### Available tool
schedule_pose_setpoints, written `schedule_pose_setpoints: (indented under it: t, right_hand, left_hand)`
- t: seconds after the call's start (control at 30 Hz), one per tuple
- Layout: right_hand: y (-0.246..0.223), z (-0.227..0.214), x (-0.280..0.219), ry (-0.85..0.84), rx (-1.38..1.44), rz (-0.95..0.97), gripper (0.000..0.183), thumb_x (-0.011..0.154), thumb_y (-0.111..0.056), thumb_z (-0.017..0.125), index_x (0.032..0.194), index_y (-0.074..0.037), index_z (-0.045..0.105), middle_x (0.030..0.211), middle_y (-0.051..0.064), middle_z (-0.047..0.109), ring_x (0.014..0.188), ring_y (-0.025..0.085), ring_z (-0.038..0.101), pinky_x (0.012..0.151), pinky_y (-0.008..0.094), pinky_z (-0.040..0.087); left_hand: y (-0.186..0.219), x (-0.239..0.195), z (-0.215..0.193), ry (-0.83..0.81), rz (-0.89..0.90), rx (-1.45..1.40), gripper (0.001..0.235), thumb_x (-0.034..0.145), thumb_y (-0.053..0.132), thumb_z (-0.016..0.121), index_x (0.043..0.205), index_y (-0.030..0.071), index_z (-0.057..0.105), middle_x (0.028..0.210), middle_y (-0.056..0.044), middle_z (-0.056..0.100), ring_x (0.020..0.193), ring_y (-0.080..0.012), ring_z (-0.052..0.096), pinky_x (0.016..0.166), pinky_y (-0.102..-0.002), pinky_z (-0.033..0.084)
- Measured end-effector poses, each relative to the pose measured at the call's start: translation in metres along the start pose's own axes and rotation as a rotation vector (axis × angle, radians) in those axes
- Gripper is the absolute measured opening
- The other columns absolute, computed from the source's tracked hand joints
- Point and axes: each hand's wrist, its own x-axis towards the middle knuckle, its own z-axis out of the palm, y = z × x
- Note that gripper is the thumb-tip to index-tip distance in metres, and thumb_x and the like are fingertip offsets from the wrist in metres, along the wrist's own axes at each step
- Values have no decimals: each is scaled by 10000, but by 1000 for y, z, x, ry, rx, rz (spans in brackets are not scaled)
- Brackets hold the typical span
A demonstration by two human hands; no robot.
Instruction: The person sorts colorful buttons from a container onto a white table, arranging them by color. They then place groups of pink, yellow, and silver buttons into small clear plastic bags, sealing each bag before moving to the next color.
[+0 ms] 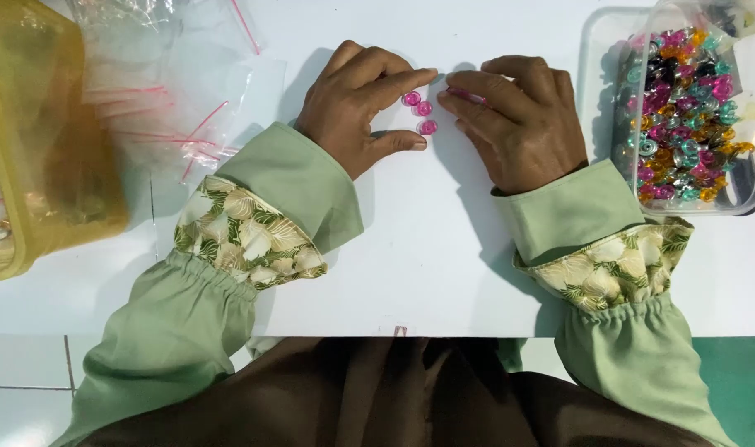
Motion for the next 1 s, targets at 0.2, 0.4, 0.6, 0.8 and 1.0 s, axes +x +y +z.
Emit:
schedule_pose_setpoints:
  t: [0.2,0.4,0.6,0.8,1.0]
  right_hand:
    - [-11,-5,9,-88,-26,-49,362,1115,-110,776,1446,-157,635,1478,20,638,1311,358,603,913,458,454]
    - [-20,0,14,-80,-27,-70,358,1114,-15,681,1448,-143,662,1487,-2,656,1392,329,544,1013,486,457]
    - [-17,-9,15,-57,-107,-39,308,1093,-34,752,1385,-125,715,1434,13,694,1325,322,606,1026,476,457]
    - [-20,-7,17,54,-73,-104,208,1098,-138,828,1267,-193,721,1226,-48,715,1050,256,632,895,403,431]
    - [-24,-11,16,47,-118,-138,96,1063,-111,802,1145,-162,806,1093,-34,721,1031,246,610,898,400,448]
  left_hand:
    - [5,0,-3,-36,-81,23,862,909,406,960,1554,174,438,1286,-50,604,1082,-279,500,940,-415,490]
    - [14,2,-5,-26,-198,3,1143,803,330,1085,1615,234,286,1305,-20,581,1133,-249,535,981,-402,523]
    - [12,0,-3,-31,-199,-3,1172,792,380,1096,1618,254,274,1327,7,580,1151,-239,535,986,-393,524]
    - [11,1,-3,-27,-173,3,1156,787,358,1099,1611,235,297,1308,-14,577,1165,-231,555,981,-381,505]
    - [12,4,-7,-80,-91,16,1245,714,486,1111,1614,188,304,1316,-34,593,1122,-248,545,1022,-384,451]
